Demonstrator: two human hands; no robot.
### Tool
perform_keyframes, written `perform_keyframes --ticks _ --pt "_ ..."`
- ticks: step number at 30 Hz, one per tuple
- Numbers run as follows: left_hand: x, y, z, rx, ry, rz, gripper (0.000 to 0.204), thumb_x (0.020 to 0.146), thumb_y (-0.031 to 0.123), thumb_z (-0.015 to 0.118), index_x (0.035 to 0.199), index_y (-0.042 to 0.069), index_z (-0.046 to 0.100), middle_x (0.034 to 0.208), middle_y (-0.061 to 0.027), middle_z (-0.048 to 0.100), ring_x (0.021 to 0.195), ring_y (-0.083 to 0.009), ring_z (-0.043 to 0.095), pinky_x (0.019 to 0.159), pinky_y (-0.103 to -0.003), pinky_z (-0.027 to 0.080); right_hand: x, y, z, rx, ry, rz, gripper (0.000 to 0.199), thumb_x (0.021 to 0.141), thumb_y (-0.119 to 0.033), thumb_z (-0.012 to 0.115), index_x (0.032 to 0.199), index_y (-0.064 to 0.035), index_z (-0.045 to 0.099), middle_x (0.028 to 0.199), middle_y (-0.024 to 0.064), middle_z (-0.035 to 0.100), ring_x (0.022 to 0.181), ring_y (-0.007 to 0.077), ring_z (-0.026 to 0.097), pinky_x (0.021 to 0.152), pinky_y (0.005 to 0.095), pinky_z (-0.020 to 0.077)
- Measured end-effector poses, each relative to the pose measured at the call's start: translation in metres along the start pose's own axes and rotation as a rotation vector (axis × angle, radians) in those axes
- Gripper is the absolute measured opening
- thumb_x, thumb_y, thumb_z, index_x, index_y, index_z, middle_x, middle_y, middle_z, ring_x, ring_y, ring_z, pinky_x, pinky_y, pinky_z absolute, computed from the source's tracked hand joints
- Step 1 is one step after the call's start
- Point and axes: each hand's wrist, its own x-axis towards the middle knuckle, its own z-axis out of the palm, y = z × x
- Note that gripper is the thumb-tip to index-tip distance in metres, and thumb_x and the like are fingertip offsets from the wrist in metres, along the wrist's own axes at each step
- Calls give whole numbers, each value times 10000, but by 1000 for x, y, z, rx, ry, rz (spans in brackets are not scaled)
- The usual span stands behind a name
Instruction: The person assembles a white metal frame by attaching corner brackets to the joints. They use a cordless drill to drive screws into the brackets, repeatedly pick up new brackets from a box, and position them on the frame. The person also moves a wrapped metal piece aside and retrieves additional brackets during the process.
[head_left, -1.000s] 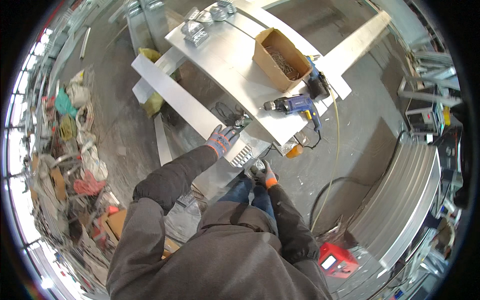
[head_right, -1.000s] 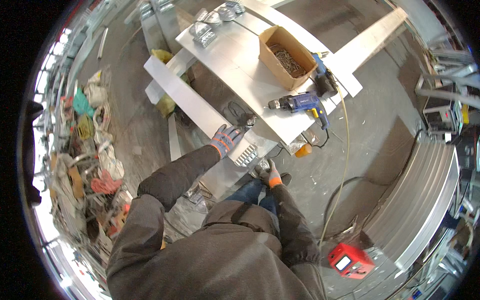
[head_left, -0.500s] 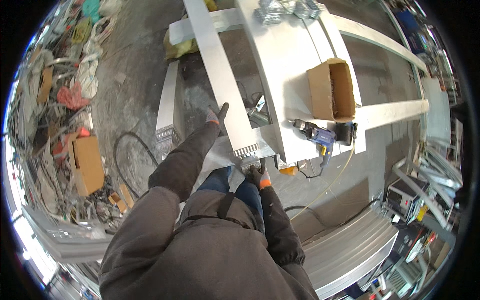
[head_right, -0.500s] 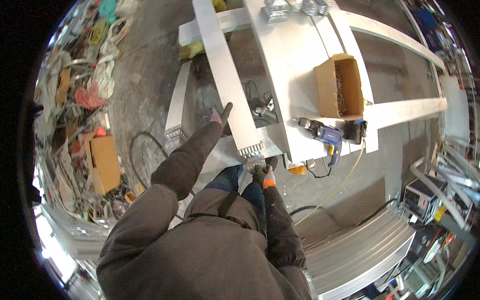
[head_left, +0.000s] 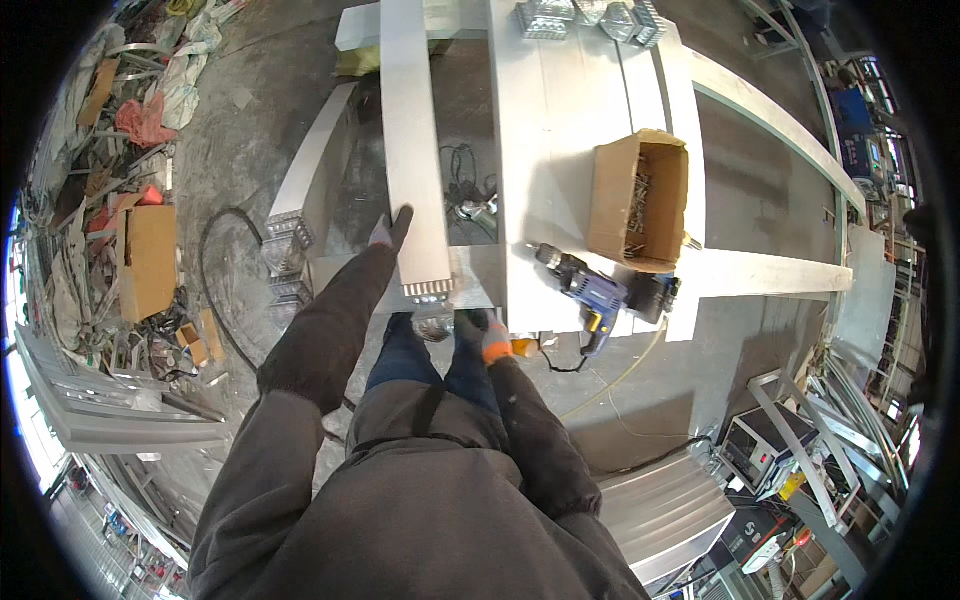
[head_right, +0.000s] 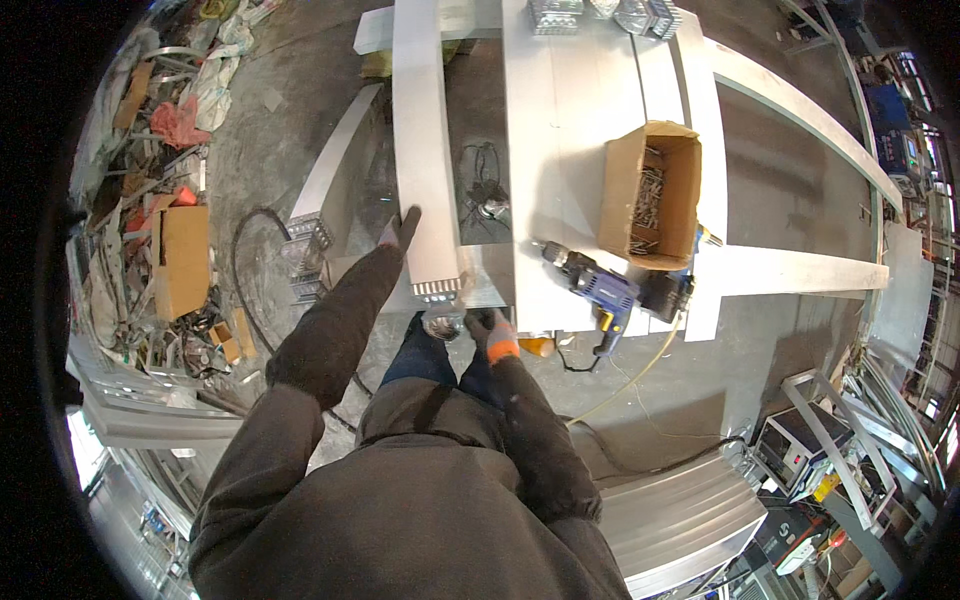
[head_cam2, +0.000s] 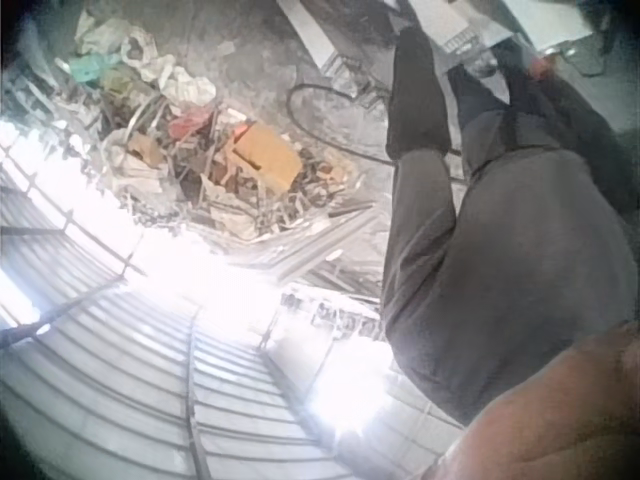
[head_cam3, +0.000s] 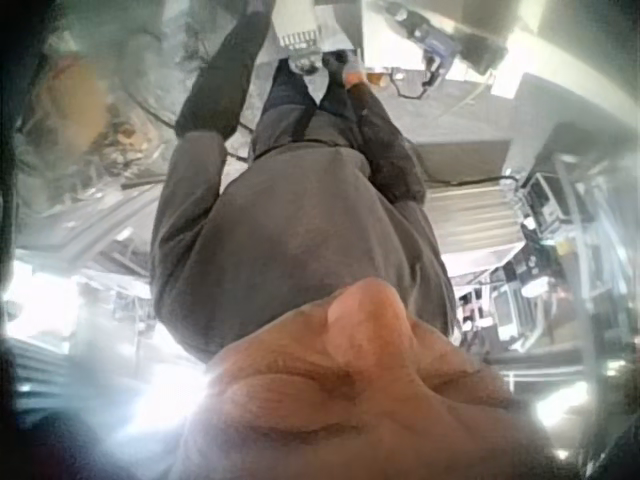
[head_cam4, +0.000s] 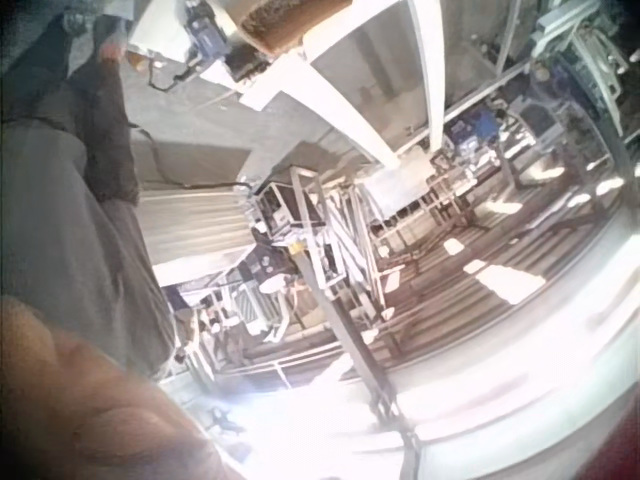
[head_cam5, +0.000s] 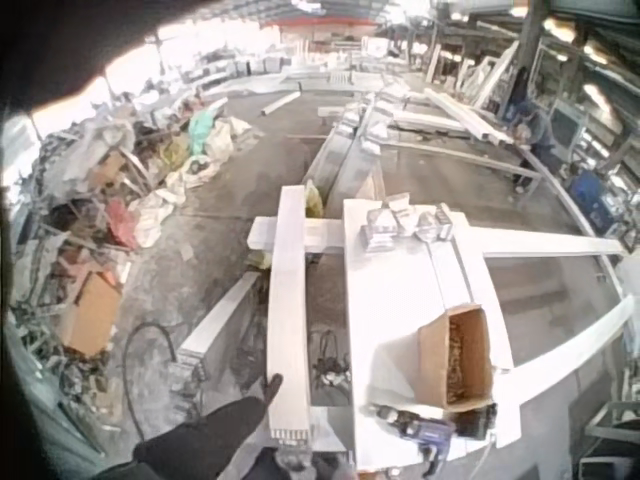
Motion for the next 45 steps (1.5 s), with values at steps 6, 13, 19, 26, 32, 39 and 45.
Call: perform_keyframes --ticks 6,13,19,26,32,39,45 --pt "-133 -46 15 263 210 1 1046 763 457 825 1514 -8 264 1313 -223 560 1203 -308 562 1014 -437 465 -46 2 -181 -290 790 -172 547 903 -204 699 1367 8 500 1161 234 631 1033 309 664 912 367 530" --pt "-162 -25 31 137 -6 89 996 673 439 882 1454 32 416 1298 -160 645 1185 -283 624 983 -417 501 -8 43 -233 -346 548 173 791 690 -400 872 1297 -30 524 1240 213 617 1075 348 648 916 441 529" --pt "-120 -80 40 121 36 176 951 651 373 907 1442 111 449 1264 -154 661 1190 -302 622 980 -419 496 -40 22 -225 674 67 154 656 818 -331 797 1335 -99 468 1037 47 572 899 252 633 679 379 582" --pt "-124 -67 28 442 -109 -38 1022 786 433 810 1551 96 221 1464 -217 485 1275 -373 555 1031 -453 477 -106 -117 -173 378 339 62 361 832 -124 743 1120 -36 544 544 50 528 381 163 516 346 290 395" --pt "-130 -37 4 727 -240 35 1123 779 460 811 1594 128 115 1558 -209 361 1347 -387 479 1089 -467 424 -123 -164 -118 217 277 148 319 830 -115 761 1015 -57 508 594 56 552 396 143 510 335 283 370" --pt "-152 15 -24 792 -326 63 1166 800 369 803 1608 321 -36 1650 -149 199 1350 -429 461 1089 -525 412 -94 -128 -61 -99 246 99 470 825 -195 761 1171 -30 488 753 100 637 514 156 574 428 305 453" --pt "-150 4 -35 827 -262 239 1073 857 104 687 1592 409 -32 1674 -101 130 1241 -365 583 1015 -486 490 -79 -118 -63 -42 77 170 490 877 -118 731 1287 -71 467 793 97 642 584 185 613 452 339 483"
